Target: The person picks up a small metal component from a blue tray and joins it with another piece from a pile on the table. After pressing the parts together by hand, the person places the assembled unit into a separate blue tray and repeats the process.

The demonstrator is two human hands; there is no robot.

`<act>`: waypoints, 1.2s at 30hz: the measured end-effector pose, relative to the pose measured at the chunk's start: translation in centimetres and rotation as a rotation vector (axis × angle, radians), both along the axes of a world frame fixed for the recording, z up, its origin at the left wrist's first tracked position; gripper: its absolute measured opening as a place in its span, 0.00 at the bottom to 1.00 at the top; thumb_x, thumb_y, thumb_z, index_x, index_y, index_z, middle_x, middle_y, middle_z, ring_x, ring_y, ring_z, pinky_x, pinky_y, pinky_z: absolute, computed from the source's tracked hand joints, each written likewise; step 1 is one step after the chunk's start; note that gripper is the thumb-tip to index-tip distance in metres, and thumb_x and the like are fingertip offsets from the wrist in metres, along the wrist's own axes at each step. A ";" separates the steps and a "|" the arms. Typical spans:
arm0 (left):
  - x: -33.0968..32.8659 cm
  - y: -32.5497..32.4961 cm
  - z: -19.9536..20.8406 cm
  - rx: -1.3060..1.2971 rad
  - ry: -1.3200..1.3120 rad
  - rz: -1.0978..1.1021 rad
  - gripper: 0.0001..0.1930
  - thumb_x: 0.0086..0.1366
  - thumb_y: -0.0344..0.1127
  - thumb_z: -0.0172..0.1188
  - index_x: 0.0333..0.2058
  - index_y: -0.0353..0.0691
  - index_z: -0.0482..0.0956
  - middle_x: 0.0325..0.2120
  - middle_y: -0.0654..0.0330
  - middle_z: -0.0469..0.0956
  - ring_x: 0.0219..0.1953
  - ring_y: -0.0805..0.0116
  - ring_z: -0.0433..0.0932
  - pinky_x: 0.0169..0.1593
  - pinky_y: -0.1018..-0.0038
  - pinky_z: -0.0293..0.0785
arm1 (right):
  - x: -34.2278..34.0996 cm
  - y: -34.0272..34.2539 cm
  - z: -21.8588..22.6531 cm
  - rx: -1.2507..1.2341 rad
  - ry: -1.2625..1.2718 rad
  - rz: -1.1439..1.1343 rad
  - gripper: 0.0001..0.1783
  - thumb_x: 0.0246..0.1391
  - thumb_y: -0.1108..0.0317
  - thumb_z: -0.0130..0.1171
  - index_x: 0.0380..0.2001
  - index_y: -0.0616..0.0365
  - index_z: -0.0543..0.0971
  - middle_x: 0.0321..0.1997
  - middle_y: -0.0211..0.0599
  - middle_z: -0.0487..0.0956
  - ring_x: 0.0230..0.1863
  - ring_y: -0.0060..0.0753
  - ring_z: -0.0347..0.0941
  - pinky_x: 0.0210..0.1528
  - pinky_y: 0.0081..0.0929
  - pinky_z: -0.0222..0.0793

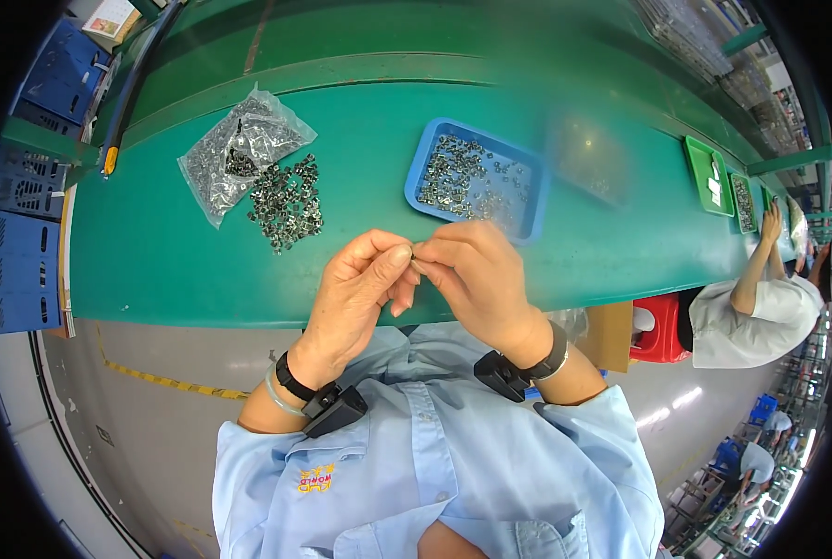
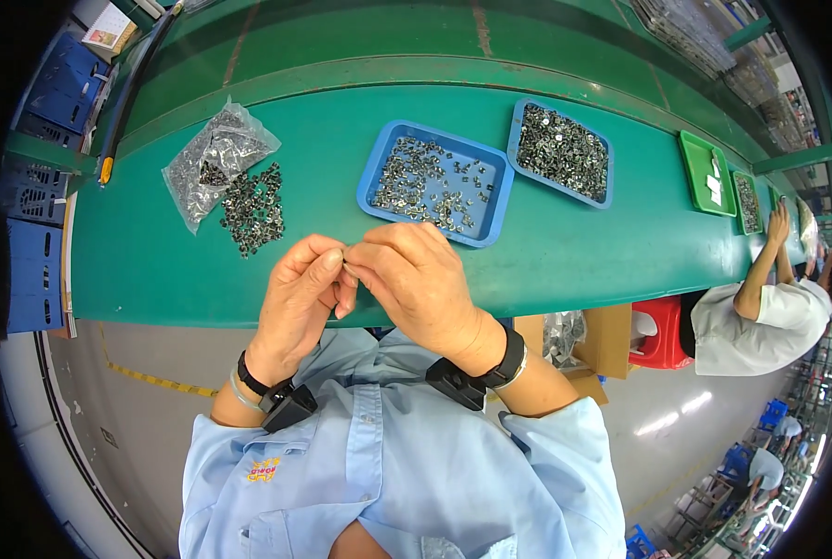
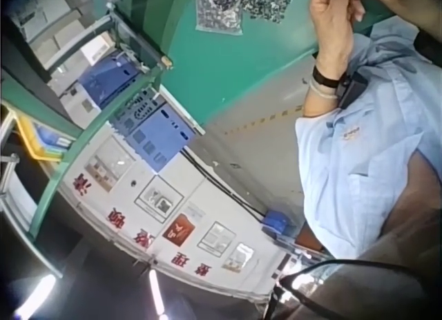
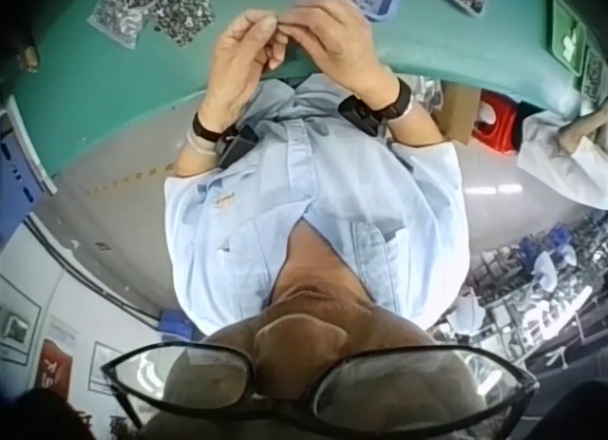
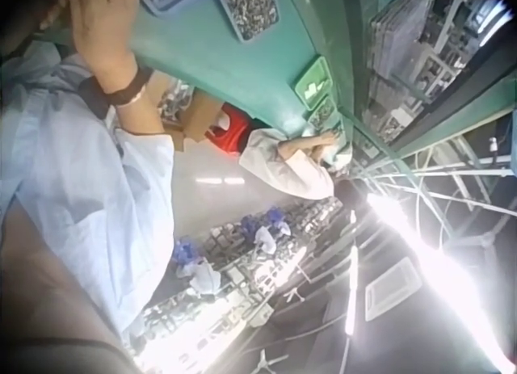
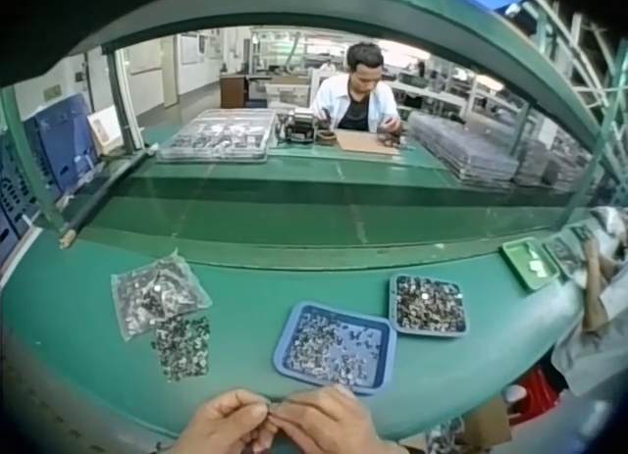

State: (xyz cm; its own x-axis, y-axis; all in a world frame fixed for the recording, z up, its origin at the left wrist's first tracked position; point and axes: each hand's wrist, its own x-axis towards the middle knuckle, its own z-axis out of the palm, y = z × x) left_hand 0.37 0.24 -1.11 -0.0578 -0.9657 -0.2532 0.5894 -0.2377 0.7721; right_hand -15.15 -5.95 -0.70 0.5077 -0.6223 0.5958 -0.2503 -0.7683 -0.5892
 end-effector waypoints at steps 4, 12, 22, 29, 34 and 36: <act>0.1 0.0 -0.8 -0.048 0.139 -0.038 0.08 0.64 0.37 0.54 0.34 0.38 0.73 0.24 0.62 0.75 0.21 0.78 0.70 0.23 0.83 0.64 | -0.1 0.4 0.0 0.010 -0.065 0.039 0.12 0.38 0.77 0.65 0.31 0.56 0.77 0.31 0.34 0.75 0.31 0.36 0.71 0.31 0.28 0.66; -0.9 -0.2 -1.5 -0.103 0.307 -0.056 0.07 0.64 0.37 0.55 0.33 0.39 0.72 0.23 0.62 0.75 0.19 0.78 0.69 0.22 0.82 0.62 | -0.5 1.0 -0.7 0.150 -0.132 0.017 0.12 0.39 0.76 0.65 0.31 0.57 0.76 0.31 0.34 0.75 0.31 0.36 0.72 0.32 0.29 0.67; -0.9 -0.2 0.0 0.032 0.077 -0.027 0.08 0.65 0.37 0.53 0.33 0.39 0.72 0.21 0.62 0.74 0.19 0.75 0.69 0.22 0.79 0.62 | -0.9 0.6 -0.9 0.073 -0.086 -0.023 0.10 0.41 0.77 0.64 0.30 0.57 0.76 0.30 0.34 0.76 0.32 0.36 0.72 0.38 0.30 0.68; -1.2 -0.1 -0.6 -0.014 0.348 -0.100 0.09 0.65 0.40 0.53 0.36 0.40 0.71 0.22 0.63 0.73 0.16 0.75 0.66 0.19 0.78 0.57 | -0.9 0.8 -1.3 0.198 -0.250 0.040 0.09 0.42 0.78 0.63 0.30 0.59 0.76 0.30 0.34 0.77 0.33 0.38 0.72 0.39 0.31 0.68; -1.3 -0.2 -0.6 -0.019 0.419 -0.106 0.07 0.65 0.37 0.53 0.34 0.40 0.71 0.23 0.62 0.75 0.18 0.74 0.68 0.21 0.77 0.60 | -0.8 0.8 -1.2 0.176 -0.254 0.052 0.08 0.43 0.78 0.62 0.30 0.59 0.77 0.30 0.36 0.77 0.33 0.38 0.72 0.39 0.32 0.68; -1.3 -0.2 -0.5 -0.010 0.412 -0.091 0.07 0.64 0.36 0.54 0.34 0.40 0.71 0.23 0.62 0.74 0.18 0.74 0.68 0.21 0.77 0.60 | -0.9 0.7 -1.2 0.168 -0.233 0.067 0.08 0.43 0.78 0.62 0.31 0.59 0.77 0.31 0.37 0.77 0.33 0.39 0.72 0.39 0.33 0.69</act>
